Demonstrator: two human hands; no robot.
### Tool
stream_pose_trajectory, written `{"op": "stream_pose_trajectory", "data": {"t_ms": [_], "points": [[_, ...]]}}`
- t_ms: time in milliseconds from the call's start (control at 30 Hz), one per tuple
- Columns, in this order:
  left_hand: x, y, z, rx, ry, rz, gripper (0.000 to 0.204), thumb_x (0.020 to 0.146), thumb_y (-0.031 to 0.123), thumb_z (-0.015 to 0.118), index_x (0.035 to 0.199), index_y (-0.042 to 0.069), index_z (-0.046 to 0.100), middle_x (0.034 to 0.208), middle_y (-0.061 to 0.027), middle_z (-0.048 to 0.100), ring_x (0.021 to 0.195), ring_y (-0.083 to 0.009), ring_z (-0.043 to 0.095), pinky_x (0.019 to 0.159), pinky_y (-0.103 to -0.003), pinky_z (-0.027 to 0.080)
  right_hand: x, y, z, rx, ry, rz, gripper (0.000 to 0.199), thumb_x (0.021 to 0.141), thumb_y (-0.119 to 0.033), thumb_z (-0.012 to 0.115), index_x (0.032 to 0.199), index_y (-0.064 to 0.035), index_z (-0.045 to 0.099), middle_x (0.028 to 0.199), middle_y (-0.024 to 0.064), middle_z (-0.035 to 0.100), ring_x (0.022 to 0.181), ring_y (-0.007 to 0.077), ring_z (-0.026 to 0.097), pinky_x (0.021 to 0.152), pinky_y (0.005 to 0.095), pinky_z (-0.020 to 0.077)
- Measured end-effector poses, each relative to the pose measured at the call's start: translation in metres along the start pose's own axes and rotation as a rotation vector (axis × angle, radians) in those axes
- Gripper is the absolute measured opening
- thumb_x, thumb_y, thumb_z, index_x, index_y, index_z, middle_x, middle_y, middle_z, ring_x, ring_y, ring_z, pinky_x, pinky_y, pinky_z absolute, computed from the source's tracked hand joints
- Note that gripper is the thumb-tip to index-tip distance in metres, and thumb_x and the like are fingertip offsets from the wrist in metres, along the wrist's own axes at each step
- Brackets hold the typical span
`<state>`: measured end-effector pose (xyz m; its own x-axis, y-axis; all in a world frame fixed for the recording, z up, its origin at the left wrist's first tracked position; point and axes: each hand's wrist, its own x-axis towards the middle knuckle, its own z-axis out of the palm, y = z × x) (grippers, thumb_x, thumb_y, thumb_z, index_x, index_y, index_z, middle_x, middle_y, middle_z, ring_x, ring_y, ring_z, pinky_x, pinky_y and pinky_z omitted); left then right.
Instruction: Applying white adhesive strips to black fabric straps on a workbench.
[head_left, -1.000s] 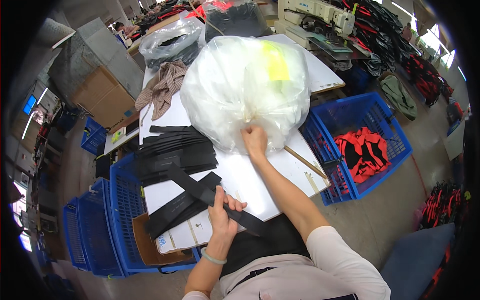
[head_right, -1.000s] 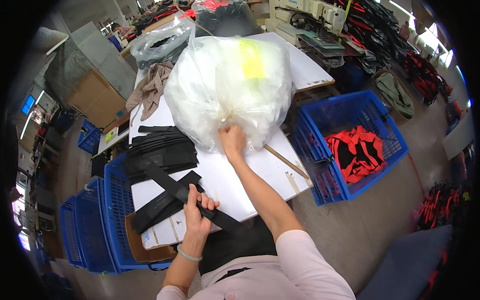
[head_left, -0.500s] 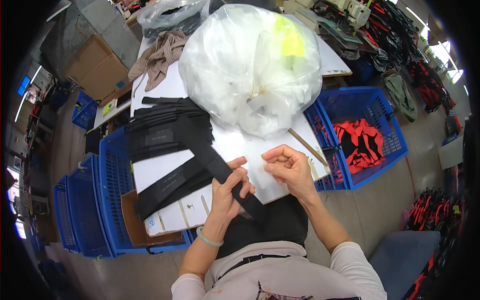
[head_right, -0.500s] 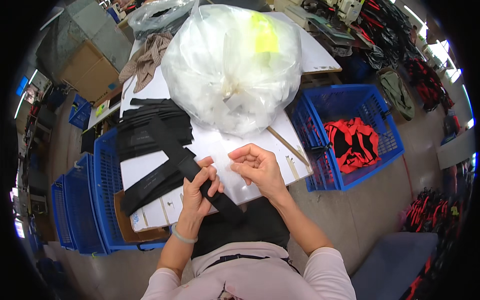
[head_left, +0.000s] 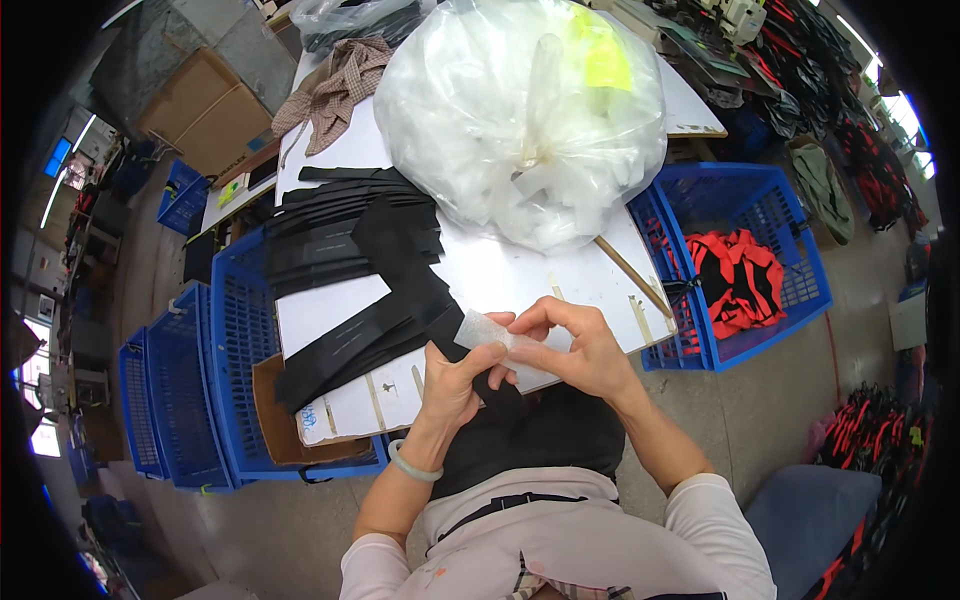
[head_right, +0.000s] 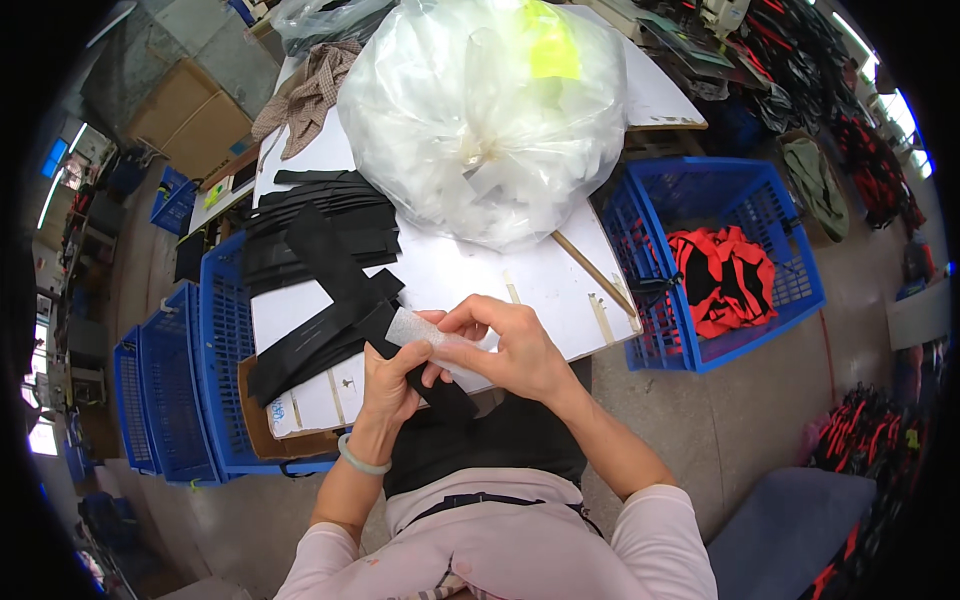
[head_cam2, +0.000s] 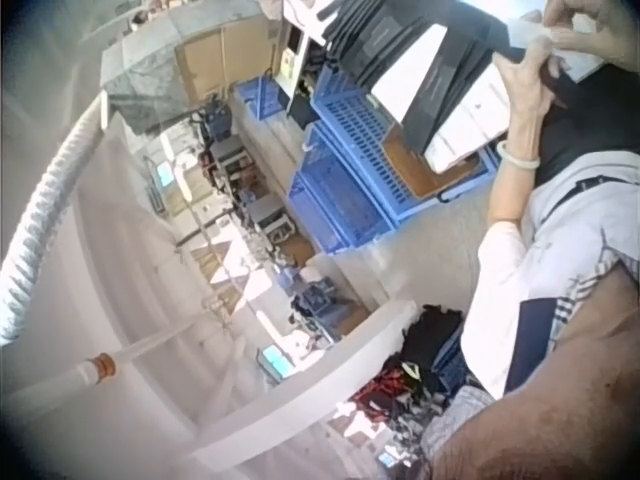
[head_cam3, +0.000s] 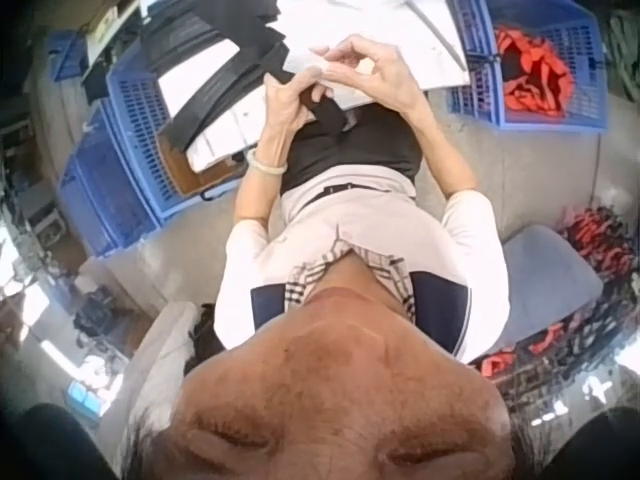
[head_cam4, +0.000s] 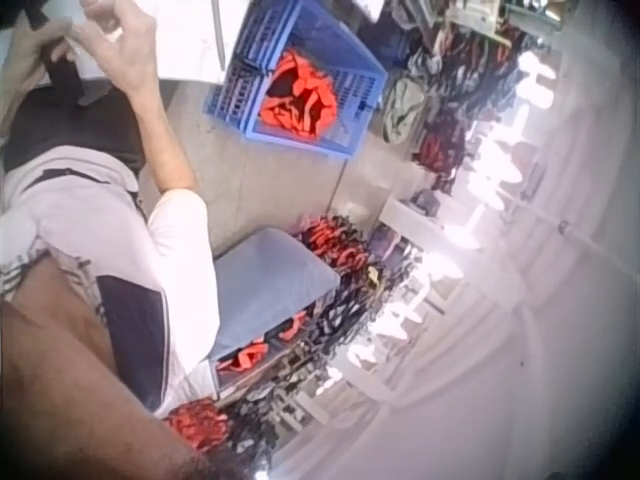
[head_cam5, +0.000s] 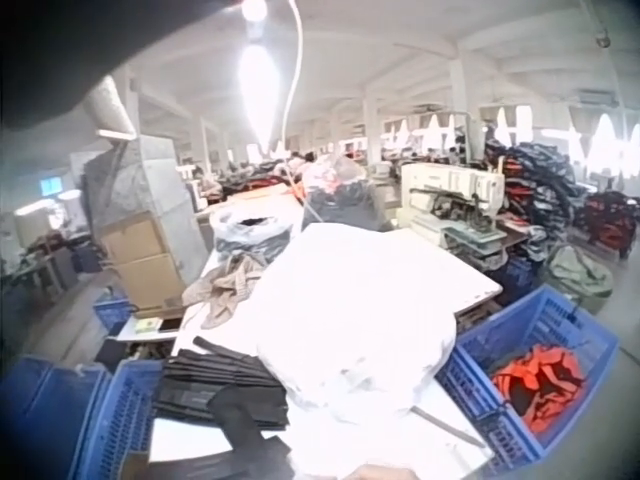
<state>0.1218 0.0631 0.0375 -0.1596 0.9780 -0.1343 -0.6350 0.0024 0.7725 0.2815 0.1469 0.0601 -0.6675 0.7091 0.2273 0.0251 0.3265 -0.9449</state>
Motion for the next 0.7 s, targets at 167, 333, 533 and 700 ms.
{"op": "stream_pose_trajectory", "data": {"t_ms": [167,333,533,700], "points": [[-0.007,-0.001,-0.002,0.048,0.016,0.015,0.041,0.079,-0.001,0.066,0.118,-0.010,0.058,0.083,-0.0124,0.066,0.057,-0.0163,0.060,0.055,-0.026,0.052,-0.004,-0.001,0.012,0.178,0.046,0.156,0.012,0.083,0.002,0.070,0.092,0.0028,0.063,0.084,0.0060,0.066,0.075,0.0096,0.063,0.069,0.0228,0.0500],[-0.005,-0.001,-0.005,-0.003,-0.102,0.009,0.044,0.078,-0.001,0.069,0.119,-0.010,0.057,0.081,-0.0109,0.065,0.061,-0.0164,0.063,0.054,-0.024,0.049,0.003,0.003,0.007,0.821,0.042,0.387,0.013,0.080,0.006,0.070,0.091,0.0042,0.062,0.089,0.0150,0.069,0.079,0.0139,0.067,0.072,0.0249,0.0530],[-0.005,-0.002,-0.001,0.045,0.042,0.057,0.028,0.081,0.002,0.070,0.106,-0.008,0.064,0.075,-0.0074,0.063,0.055,-0.0111,0.055,0.055,-0.024,0.048,0.003,-0.007,0.013,0.529,-0.017,0.289,0.012,0.088,0.001,0.065,0.095,0.0087,0.059,0.088,0.0173,0.068,0.075,0.0194,0.068,0.069,0.0283,0.0549],[-0.008,-0.008,-0.002,-0.068,0.155,0.090,0.016,0.083,0.002,0.069,0.097,-0.005,0.065,0.072,-0.0047,0.061,0.053,-0.0094,0.051,0.054,-0.025,0.047,-0.006,0.003,0.016,0.052,-0.056,-0.039,0.027,0.078,-0.010,0.078,0.098,-0.0004,0.063,0.087,0.0043,0.064,0.068,0.0112,0.056,0.065,0.0239,0.0467]]}}
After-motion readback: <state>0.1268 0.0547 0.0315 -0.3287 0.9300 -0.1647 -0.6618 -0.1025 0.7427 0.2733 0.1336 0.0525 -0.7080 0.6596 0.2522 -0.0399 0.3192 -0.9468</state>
